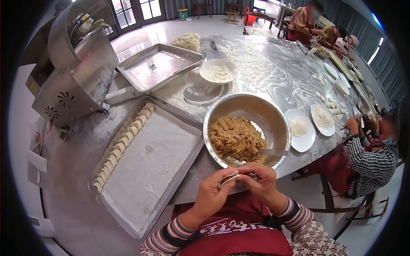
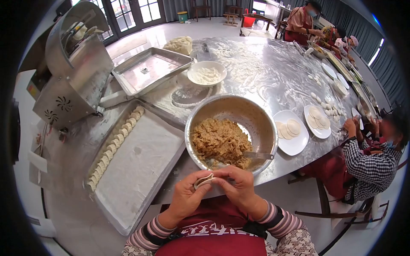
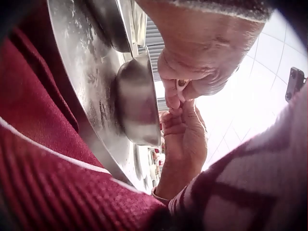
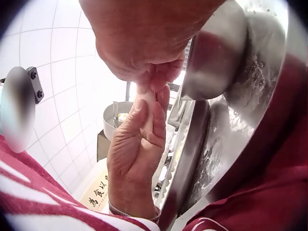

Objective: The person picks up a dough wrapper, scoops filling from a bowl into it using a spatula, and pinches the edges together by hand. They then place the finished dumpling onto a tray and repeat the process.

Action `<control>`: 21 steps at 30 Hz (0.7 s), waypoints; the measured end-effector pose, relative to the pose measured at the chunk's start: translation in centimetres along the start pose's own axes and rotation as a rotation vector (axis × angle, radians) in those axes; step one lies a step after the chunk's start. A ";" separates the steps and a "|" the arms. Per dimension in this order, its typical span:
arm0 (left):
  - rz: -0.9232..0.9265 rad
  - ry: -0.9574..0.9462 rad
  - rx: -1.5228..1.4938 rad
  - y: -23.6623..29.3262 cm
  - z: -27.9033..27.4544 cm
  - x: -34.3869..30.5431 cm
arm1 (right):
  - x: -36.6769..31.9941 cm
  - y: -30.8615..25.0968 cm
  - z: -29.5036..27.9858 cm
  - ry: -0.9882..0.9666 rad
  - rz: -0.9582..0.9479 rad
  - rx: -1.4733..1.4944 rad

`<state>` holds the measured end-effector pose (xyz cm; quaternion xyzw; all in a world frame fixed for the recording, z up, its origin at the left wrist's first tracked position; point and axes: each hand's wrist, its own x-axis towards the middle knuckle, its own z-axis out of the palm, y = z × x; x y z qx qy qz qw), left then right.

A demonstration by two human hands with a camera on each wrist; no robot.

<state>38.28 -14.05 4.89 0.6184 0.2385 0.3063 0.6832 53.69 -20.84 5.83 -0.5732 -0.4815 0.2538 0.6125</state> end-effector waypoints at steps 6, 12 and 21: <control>-0.012 -0.014 0.042 0.5 0.2 0.0 | 0.1 0.2 -0.2 -0.076 -0.171 -0.179; 0.019 0.128 -0.270 0.3 0.6 0.3 | 0.3 0.0 -0.1 0.009 -0.319 -0.222; 0.012 0.104 -0.058 -0.2 0.0 0.0 | 0.3 0.3 0.1 -0.063 -0.213 -0.196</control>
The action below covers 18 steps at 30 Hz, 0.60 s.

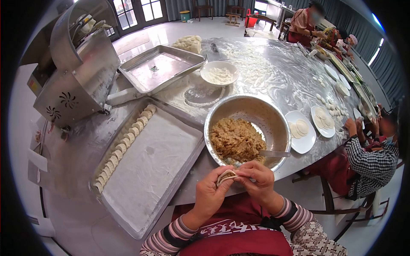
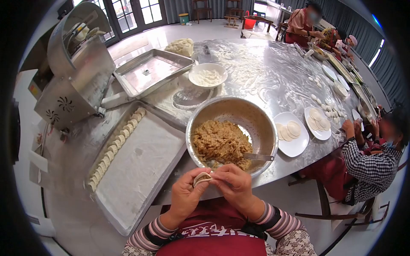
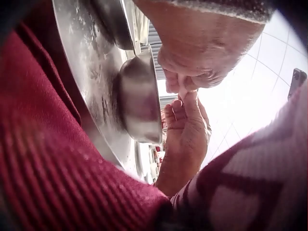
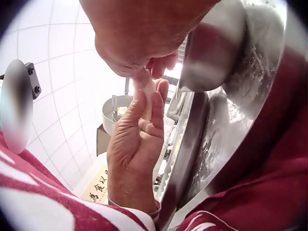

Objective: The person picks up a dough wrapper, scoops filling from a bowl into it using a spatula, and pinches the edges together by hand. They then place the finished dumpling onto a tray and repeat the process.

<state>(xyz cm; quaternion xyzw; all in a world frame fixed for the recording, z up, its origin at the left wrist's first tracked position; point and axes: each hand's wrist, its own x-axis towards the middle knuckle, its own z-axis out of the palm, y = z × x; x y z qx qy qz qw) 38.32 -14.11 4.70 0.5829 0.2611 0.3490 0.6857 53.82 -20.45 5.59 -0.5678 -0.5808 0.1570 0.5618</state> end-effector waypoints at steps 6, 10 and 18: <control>0.057 0.058 -0.059 0.1 0.4 0.2 | -0.2 0.5 0.1 -0.005 0.106 0.122; 0.050 0.038 -0.095 -0.4 0.2 0.0 | -0.2 0.5 0.3 0.048 0.199 0.206; 0.083 0.006 0.073 0.1 0.0 0.0 | 0.2 0.1 -0.2 0.008 -0.121 -0.097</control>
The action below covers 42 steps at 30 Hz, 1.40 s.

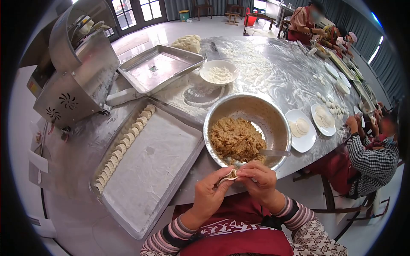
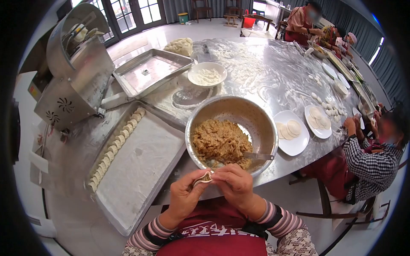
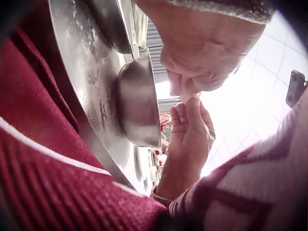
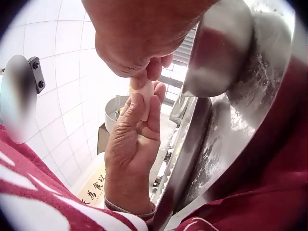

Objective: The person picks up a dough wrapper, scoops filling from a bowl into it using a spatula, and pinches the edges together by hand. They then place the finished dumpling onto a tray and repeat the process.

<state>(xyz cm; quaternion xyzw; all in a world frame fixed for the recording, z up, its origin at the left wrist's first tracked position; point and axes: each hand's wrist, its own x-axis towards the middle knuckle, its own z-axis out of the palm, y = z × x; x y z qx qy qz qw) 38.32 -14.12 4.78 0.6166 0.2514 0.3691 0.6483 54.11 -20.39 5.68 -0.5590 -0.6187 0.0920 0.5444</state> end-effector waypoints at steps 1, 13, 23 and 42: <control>0.036 -0.027 0.042 0.1 -0.1 0.0 | 0.2 -0.4 -0.1 0.014 0.026 0.024; -0.019 0.075 -0.298 0.7 0.7 0.4 | 0.2 0.0 0.2 0.089 -0.101 -0.028; -0.024 0.076 -0.092 0.3 0.7 0.2 | 0.3 -0.6 0.9 0.043 0.111 0.104; -0.172 0.095 -0.412 0.2 0.9 0.1 | 0.4 -1.2 1.5 0.187 -0.017 0.001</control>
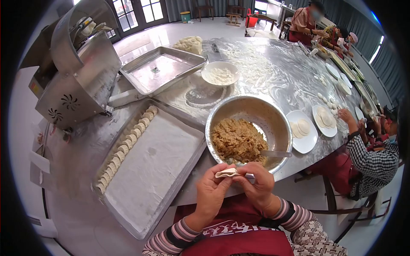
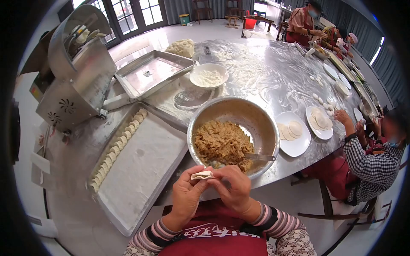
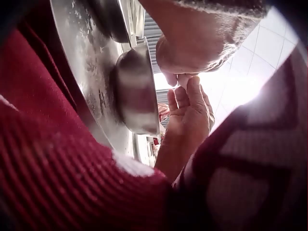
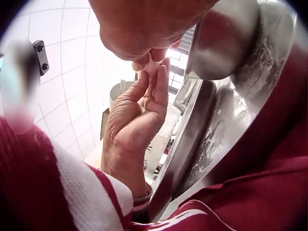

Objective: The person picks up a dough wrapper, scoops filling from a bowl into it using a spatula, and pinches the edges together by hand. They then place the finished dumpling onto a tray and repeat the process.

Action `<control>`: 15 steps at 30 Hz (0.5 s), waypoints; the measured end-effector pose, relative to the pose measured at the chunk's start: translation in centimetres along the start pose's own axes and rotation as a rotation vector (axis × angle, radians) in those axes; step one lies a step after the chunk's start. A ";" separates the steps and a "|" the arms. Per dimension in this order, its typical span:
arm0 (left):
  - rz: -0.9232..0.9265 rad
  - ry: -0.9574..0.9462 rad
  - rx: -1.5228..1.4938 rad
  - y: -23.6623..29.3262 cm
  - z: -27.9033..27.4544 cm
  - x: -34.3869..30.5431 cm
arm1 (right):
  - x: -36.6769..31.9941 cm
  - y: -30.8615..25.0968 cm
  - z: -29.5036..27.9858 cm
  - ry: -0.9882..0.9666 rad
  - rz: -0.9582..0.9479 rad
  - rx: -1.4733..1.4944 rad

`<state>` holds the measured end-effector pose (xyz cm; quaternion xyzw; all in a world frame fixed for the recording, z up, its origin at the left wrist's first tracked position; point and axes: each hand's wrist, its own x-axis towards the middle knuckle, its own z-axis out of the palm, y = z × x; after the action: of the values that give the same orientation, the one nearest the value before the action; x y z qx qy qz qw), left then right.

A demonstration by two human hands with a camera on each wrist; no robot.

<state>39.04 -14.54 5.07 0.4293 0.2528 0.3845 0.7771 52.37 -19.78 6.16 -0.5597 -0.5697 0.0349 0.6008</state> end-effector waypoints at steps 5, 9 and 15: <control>0.073 0.020 0.021 -0.3 0.5 -0.2 | -0.4 0.1 -0.1 -0.090 0.146 0.084; 0.223 -0.059 0.372 -0.2 0.4 -0.4 | 0.1 1.0 -0.5 -0.120 -0.077 -0.088; 0.420 -0.115 0.688 0.8 -0.2 -0.2 | 0.8 0.1 -0.8 -0.072 -0.179 -0.109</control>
<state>38.54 -14.34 5.66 0.7275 0.2297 0.4033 0.5053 53.29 -19.67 6.84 -0.5368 -0.6398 -0.0299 0.5492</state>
